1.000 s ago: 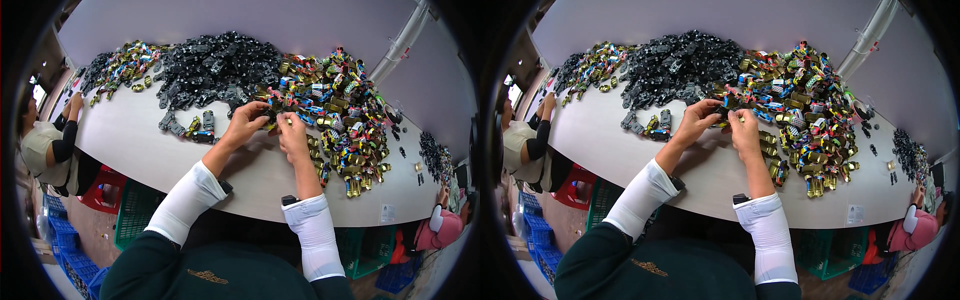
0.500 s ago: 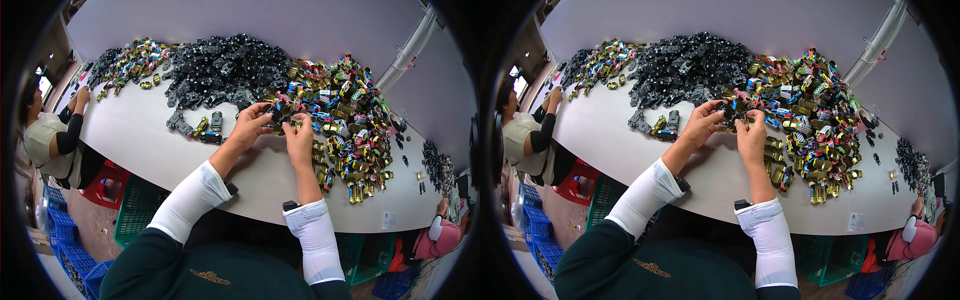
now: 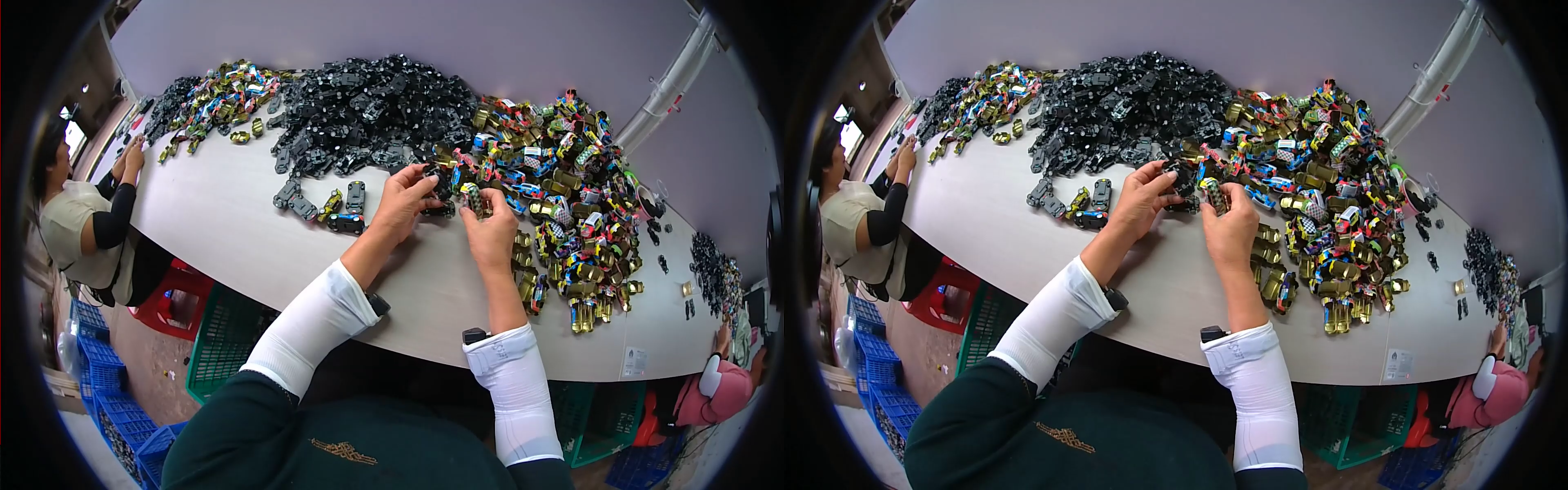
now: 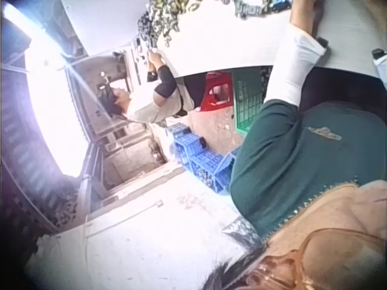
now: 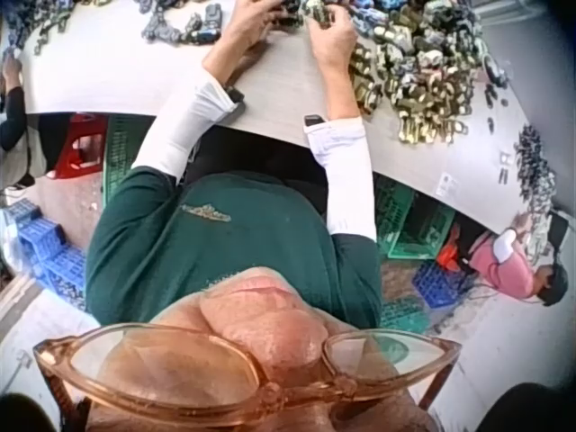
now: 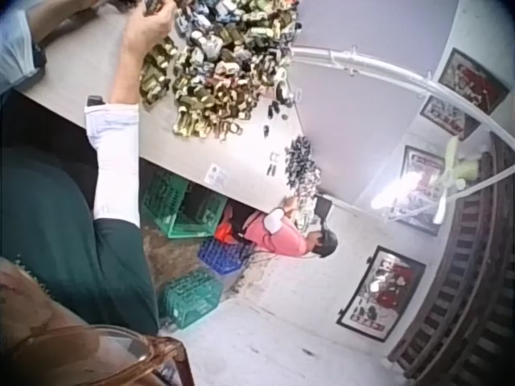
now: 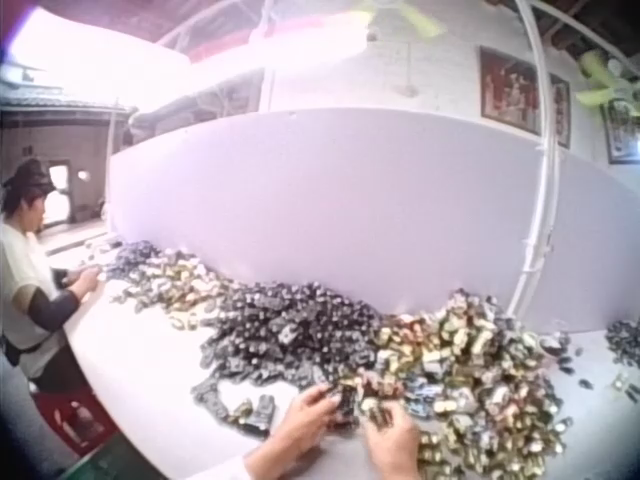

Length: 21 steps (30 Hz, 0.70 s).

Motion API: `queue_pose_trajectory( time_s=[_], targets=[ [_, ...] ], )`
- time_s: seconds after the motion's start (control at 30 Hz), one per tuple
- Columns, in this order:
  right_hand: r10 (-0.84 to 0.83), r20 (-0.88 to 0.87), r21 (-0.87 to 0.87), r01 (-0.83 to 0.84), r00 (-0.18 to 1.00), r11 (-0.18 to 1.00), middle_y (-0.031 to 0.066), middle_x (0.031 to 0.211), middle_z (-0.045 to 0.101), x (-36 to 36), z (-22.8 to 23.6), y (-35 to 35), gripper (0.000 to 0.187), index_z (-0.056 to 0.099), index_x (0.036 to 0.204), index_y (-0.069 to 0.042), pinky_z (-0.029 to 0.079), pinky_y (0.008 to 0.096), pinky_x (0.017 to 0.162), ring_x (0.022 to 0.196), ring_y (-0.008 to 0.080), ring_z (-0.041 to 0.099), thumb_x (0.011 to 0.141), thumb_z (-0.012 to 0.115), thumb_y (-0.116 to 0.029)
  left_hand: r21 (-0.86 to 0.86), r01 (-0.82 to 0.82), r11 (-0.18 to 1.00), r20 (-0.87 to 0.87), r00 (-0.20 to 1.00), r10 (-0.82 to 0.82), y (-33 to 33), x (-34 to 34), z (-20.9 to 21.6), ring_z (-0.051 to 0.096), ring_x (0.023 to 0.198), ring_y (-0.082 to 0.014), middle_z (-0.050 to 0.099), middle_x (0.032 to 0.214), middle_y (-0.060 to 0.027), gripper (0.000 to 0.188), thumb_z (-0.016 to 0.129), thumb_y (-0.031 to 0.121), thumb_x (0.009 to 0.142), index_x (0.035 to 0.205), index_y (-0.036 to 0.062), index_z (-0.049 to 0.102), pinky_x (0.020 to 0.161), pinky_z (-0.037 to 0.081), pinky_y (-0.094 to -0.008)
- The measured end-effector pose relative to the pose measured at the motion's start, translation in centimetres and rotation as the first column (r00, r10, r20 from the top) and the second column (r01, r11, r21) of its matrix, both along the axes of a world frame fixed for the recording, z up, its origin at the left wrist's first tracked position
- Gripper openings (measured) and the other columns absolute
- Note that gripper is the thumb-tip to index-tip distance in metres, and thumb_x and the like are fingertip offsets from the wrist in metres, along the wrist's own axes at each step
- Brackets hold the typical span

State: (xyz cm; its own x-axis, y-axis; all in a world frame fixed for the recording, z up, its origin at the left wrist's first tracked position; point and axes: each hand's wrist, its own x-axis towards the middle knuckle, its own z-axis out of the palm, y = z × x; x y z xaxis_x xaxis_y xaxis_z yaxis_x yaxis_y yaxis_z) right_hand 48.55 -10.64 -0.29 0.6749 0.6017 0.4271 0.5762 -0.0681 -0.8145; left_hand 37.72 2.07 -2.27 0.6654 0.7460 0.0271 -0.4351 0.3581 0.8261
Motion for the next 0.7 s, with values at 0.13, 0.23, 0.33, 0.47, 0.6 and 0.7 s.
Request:
queue_pose_trajectory(
  time_s=[0.13, 0.23, 0.33, 0.47, 0.6, 0.7],
  targets=[
    [-0.006, -0.018, -0.034, 0.006, 1.000, 0.999, 0.0161, 0.087, 0.065, 0.1, 0.4, -0.3, 0.032, 0.064, 0.096, 0.001, 0.050, 0.0362, 0.070, 0.075, 0.0313, 0.064, 0.068, 0.074, -0.009, 0.149, 0.040, 0.988, -0.093, 0.995, -0.026, -0.6, 0.3, -0.2, 0.062, 0.077, -0.0097, 0.066, 0.092, -0.0037, 0.017, 0.064, 0.007, 0.088, 0.104, 0.0004, 0.062, 0.066, 0.056, -0.0253],
    [-0.027, 0.150, 0.095, 0.013, 0.988, 0.995, 0.0160, 0.088, 0.065, 0.6, -0.2, -0.1, 0.030, 0.066, 0.095, 0.002, 0.050, 0.0362, 0.070, 0.075, 0.0307, 0.064, 0.069, 0.074, -0.010, 0.258, 0.077, 0.963, -0.217, 0.976, -0.020, -0.9, 0.5, 0.0, 0.063, 0.080, -0.0110, 0.066, 0.093, -0.0058, 0.018, 0.064, 0.004, 0.088, 0.105, -0.0021, 0.062, 0.069, 0.056, -0.0252],
    [0.019, 0.070, 0.066, -0.024, 0.997, 0.998, 0.0158, 0.087, 0.065, 0.0, 0.4, -0.3, 0.029, 0.067, 0.094, 0.002, 0.050, 0.0366, 0.071, 0.077, 0.0303, 0.064, 0.068, 0.074, -0.010, 0.370, 0.067, 0.927, -0.207, 0.978, 0.012, -1.0, 0.6, -0.5, 0.062, 0.079, -0.0099, 0.066, 0.092, -0.0056, 0.021, 0.065, 0.001, 0.086, 0.106, -0.0030, 0.061, 0.069, 0.055, -0.0245],
    [0.023, 0.088, 0.055, -0.028, 0.996, 0.998, 0.0155, 0.087, 0.066, -0.1, 0.3, -0.2, 0.030, 0.068, 0.094, 0.001, 0.050, 0.0369, 0.071, 0.078, 0.0299, 0.064, 0.068, 0.075, -0.011, 0.412, 0.075, 0.908, -0.242, 0.970, 0.029, -1.3, 0.4, -0.1, 0.062, 0.077, -0.0098, 0.067, 0.090, -0.0058, 0.023, 0.063, -0.002, 0.086, 0.108, -0.0048, 0.062, 0.070, 0.055, -0.0242],
    [0.051, 0.172, 0.087, -0.067, 0.984, 0.994, 0.0145, 0.084, 0.064, -0.4, 0.1, 0.1, 0.031, 0.068, 0.095, 0.001, 0.049, 0.0377, 0.070, 0.076, 0.0290, 0.062, 0.068, 0.076, -0.013, 0.456, 0.067, 0.887, -0.255, 0.965, 0.058, -1.4, 0.4, -0.1, 0.063, 0.077, -0.0102, 0.067, 0.091, -0.0067, 0.025, 0.063, -0.001, 0.085, 0.110, -0.0066, 0.062, 0.070, 0.055, -0.0247],
    [0.059, 0.184, 0.084, -0.076, 0.981, 0.994, 0.0144, 0.081, 0.063, -0.2, -0.1, -0.1, 0.031, 0.068, 0.095, 0.001, 0.048, 0.0386, 0.069, 0.075, 0.0292, 0.061, 0.069, 0.076, -0.013, 0.502, 0.023, 0.865, -0.221, 0.970, 0.103, -1.9, 0.6, 0.3, 0.064, 0.073, -0.0091, 0.069, 0.086, -0.0078, 0.021, 0.062, -0.002, 0.084, 0.104, -0.0079, 0.064, 0.064, 0.055, -0.0252]
  ],
)
